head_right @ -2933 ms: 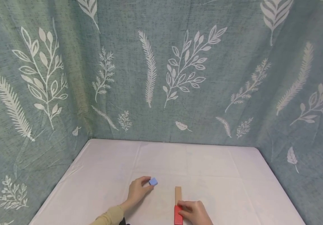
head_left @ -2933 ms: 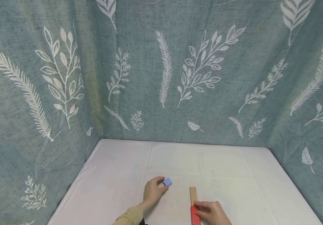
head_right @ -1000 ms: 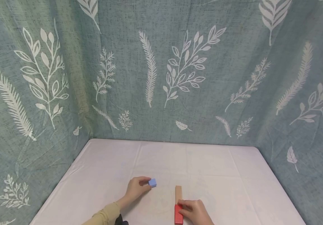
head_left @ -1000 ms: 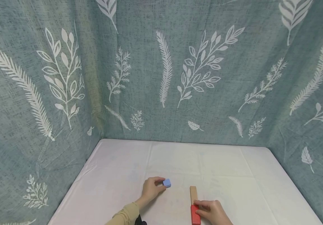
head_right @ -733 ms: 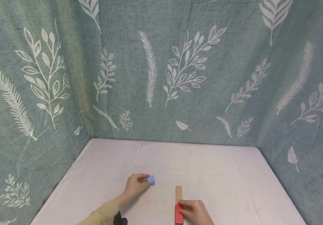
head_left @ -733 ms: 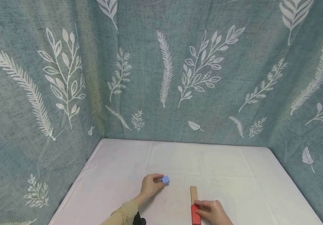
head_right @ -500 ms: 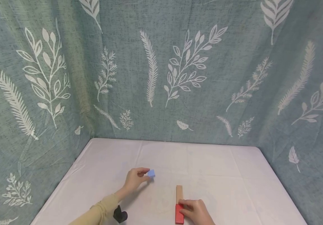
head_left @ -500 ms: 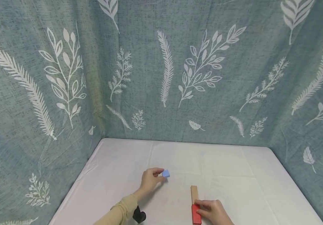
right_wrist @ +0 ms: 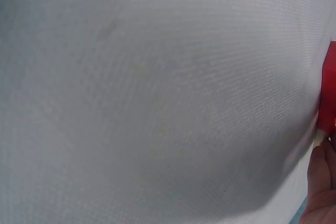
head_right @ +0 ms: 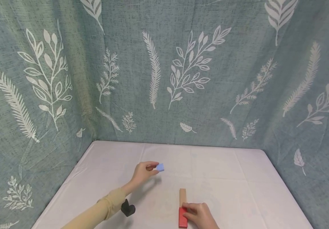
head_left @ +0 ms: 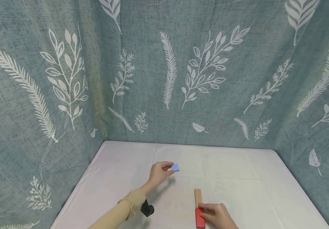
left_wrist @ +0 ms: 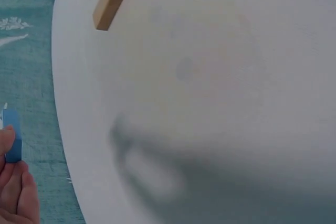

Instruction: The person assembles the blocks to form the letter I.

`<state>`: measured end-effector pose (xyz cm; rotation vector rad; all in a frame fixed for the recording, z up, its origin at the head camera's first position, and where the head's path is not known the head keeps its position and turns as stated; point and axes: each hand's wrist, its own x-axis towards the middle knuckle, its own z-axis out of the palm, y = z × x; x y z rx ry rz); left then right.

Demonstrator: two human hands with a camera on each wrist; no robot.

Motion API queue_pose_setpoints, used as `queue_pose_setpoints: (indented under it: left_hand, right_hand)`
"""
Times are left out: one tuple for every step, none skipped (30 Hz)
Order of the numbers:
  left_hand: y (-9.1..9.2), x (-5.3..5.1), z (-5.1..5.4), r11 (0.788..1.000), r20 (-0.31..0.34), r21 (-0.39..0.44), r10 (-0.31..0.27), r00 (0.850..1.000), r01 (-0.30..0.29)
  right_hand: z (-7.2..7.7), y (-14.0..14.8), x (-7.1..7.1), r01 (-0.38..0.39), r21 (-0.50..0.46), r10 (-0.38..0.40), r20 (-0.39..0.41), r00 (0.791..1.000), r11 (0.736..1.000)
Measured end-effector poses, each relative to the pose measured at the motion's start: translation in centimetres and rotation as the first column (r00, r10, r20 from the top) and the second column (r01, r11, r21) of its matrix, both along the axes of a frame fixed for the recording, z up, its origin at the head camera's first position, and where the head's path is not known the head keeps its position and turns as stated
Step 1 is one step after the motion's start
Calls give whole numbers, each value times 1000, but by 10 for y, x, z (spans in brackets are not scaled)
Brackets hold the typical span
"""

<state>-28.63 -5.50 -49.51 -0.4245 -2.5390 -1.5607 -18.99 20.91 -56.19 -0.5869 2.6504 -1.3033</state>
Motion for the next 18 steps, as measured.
queue_pose_setpoints:
  left_hand:
    - [2,-1,3,1000,-4,-4,-5,1000,5]
    - [4,-2,5,1000,-1,-3,-10,1000,10]
    - [6,-3,8,1000,3,1,-15,1000,15]
    - [8,-4,10,1000,6,2,-19,1000,19]
    - [11,-5,12,1000,8,1,-22,1000,22]
    - [13,-5,14,1000,6,3,-28,1000,28]
    - [15,-6,16,999,4,5,-34,999,34]
    - [17,-7,17,999,2,9,-40,999,40]
    - [18,-7,18,999,-1,10,-46,999,46]
    - [20,-8,19,999,-8,10,-51,999,51]
    - [22,-8,19,998,-13,10,-56,998,57]
    - [24,-9,20,998,-19,11,-61,998,61]
    - [26,-9,20,998,-21,12,-64,998,64]
    - [27,-9,21,998,-24,13,-66,998,67]
    - [29,-9,21,998,-28,14,-69,997,69]
    - [31,-10,21,997,-35,12,-70,997,70]
    - [33,-10,21,997,-40,9,-71,997,71]
    - [35,-10,20,997,-45,8,-72,996,72]
  right_hand:
    - [0,0,0,0,1,0,2,1000,1000]
    - [0,0,0,1,3,-1,2,1000,1000]
    - [0,0,0,0,4,-1,3,1000,1000]
    - [0,0,0,0,5,0,3,1000,1000]
    - [0,0,0,0,6,0,3,1000,1000]
    - [0,0,0,-1,8,1,4,1000,1000]
    - [1,0,0,-1,9,1,7,1000,1000]
    - [1,0,0,-1,10,1,10,1000,1000]
    - [1,0,0,-1,10,1,12,1000,1000]
    - [1,0,0,-1,11,1,15,1000,1000]
    - [2,0,0,0,12,0,17,1000,1000]
    - [2,0,0,-1,14,0,18,1000,1000]
    - [2,0,-1,-1,15,1,18,1000,1000]
    - [2,0,-1,-1,16,1,16,1000,1000]
    - [2,0,-1,-1,17,1,15,1000,1000]
    - [2,0,-1,-1,18,1,12,1000,1000]
    - [2,0,-1,-1,19,1,10,1000,1000]
    - [2,0,-1,-2,19,2,8,1000,1000]
